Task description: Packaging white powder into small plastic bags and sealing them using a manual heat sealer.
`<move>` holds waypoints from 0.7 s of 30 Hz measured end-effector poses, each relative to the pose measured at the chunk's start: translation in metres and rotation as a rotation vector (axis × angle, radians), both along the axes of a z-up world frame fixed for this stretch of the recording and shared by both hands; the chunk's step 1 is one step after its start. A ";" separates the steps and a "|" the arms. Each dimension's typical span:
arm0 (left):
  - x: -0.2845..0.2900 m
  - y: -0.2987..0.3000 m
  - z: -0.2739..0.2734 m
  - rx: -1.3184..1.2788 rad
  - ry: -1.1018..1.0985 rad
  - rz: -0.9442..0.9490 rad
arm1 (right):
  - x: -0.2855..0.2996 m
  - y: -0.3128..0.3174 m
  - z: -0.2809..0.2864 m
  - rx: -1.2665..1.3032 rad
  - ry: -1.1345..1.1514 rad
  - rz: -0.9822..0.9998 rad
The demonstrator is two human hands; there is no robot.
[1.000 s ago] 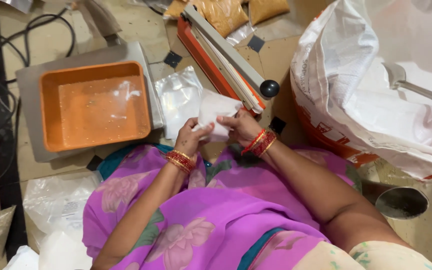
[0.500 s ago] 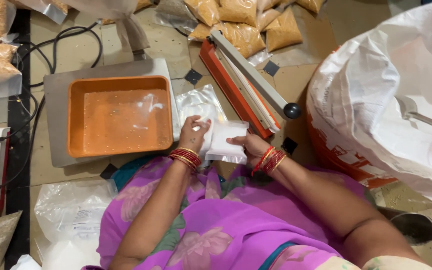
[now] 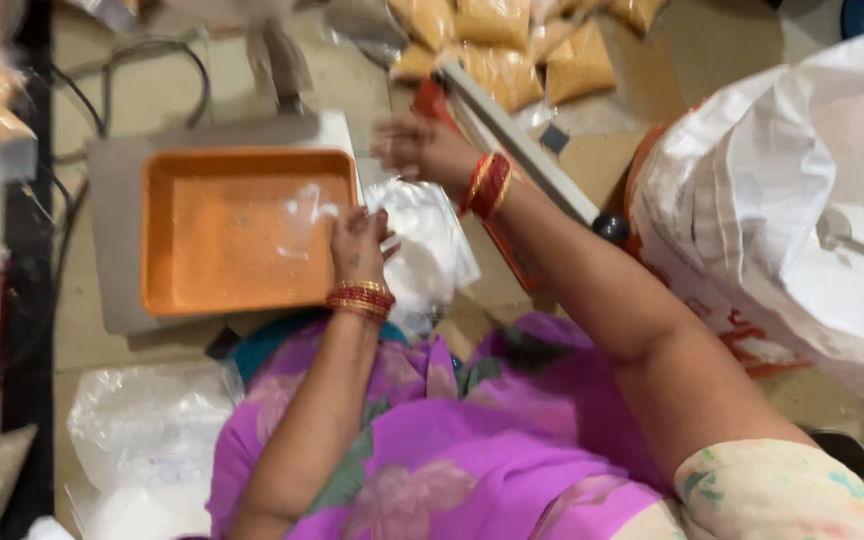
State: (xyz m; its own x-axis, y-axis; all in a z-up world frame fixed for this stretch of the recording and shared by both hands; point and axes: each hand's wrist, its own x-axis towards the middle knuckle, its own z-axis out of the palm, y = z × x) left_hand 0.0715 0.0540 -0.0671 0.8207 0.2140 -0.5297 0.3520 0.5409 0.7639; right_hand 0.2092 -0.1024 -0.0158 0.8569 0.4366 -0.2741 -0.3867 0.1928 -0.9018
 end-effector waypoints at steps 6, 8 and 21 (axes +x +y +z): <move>-0.007 0.006 0.006 0.074 -0.075 0.084 | -0.142 -0.070 -0.116 -1.144 -0.400 0.352; -0.001 0.006 0.011 0.018 -0.112 0.144 | -0.161 -0.077 -0.123 -1.412 -0.299 0.341; 0.008 0.000 -0.003 0.007 -0.079 0.100 | -0.187 -0.030 -0.141 -1.297 -0.690 0.154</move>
State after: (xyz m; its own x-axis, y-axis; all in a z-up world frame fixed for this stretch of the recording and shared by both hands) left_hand 0.0791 0.0542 -0.0700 0.8345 0.3001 -0.4622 0.2350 0.5649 0.7910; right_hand 0.0221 -0.1322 -0.1567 0.9462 0.3071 -0.1016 0.2396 -0.8765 -0.4176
